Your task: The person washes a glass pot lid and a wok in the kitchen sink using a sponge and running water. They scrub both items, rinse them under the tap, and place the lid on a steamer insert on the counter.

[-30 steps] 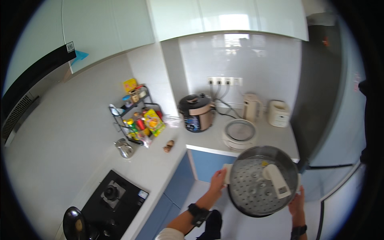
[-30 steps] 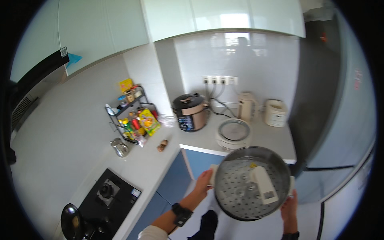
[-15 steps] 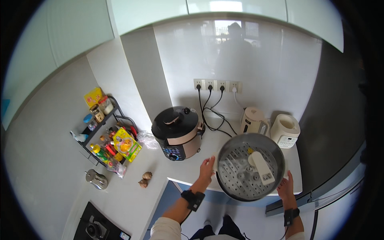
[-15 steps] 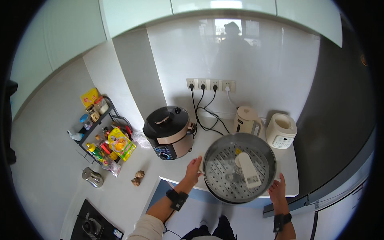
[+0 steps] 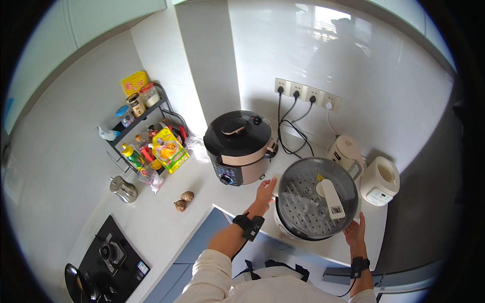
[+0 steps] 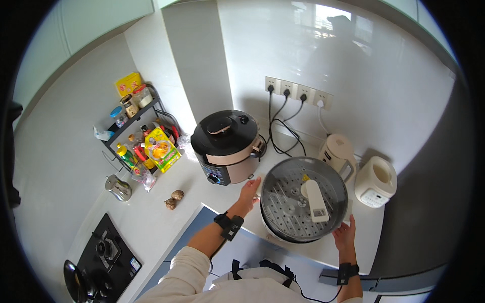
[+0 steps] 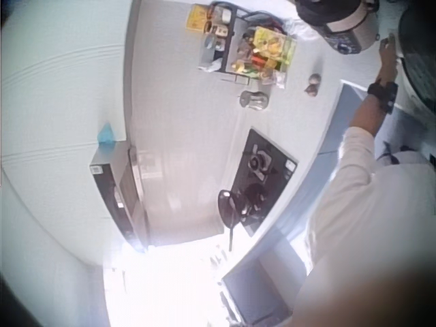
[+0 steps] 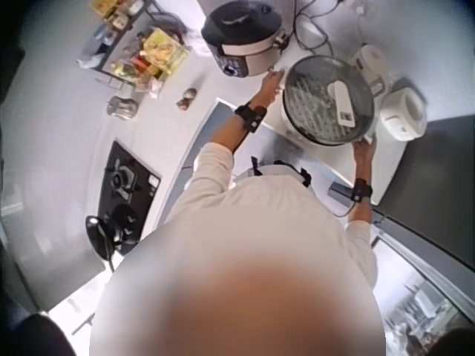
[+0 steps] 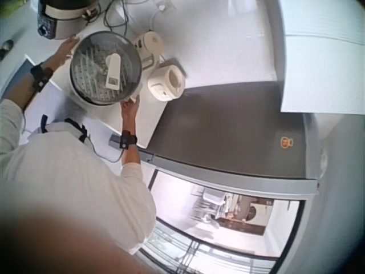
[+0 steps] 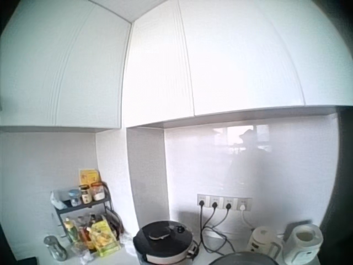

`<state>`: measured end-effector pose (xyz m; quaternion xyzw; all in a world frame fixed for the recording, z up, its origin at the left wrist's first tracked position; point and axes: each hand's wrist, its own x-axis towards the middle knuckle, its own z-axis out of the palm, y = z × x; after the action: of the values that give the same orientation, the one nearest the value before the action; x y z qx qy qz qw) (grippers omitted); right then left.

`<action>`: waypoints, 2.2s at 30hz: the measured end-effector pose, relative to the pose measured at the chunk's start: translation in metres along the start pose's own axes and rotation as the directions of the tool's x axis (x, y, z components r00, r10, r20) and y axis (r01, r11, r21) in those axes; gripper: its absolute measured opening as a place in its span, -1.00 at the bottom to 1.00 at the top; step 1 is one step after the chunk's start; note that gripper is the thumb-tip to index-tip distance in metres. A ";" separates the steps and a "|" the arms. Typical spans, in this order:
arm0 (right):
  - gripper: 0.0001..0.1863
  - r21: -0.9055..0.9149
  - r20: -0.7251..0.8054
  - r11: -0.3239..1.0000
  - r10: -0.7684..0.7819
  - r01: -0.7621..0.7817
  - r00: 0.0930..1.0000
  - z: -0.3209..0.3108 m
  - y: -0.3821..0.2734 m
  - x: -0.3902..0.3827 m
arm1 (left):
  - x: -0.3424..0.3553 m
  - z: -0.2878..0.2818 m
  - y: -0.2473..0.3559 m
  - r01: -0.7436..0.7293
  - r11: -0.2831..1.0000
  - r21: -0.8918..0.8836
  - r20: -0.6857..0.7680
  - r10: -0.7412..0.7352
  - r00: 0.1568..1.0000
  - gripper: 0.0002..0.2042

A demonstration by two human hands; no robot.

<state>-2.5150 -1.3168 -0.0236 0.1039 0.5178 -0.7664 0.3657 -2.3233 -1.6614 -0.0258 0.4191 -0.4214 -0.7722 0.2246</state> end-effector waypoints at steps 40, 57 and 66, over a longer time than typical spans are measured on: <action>-0.76 -0.469 0.009 0.481 0.841 -0.741 0.541 -0.105 0.075 0.048 | -0.244 -0.223 -0.151 0.039 0.993 -0.115 -0.550 -0.096 0.830 -0.70; -0.64 -0.931 0.364 0.358 0.927 0.072 0.095 0.202 0.448 -0.279 | -0.731 -0.345 -0.347 -0.515 0.808 -0.288 -0.957 -0.256 0.132 -0.81; -0.80 -0.970 0.065 0.152 0.912 0.187 -0.405 0.270 0.610 -0.701 | -0.866 -0.372 -0.362 -0.651 0.735 -0.191 -0.947 -0.313 -0.076 -0.90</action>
<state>-1.5498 -1.3538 0.0349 -0.3641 0.2038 0.0530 0.9073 -1.5357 -1.0301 -0.0417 0.6678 0.1110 -0.2643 0.6869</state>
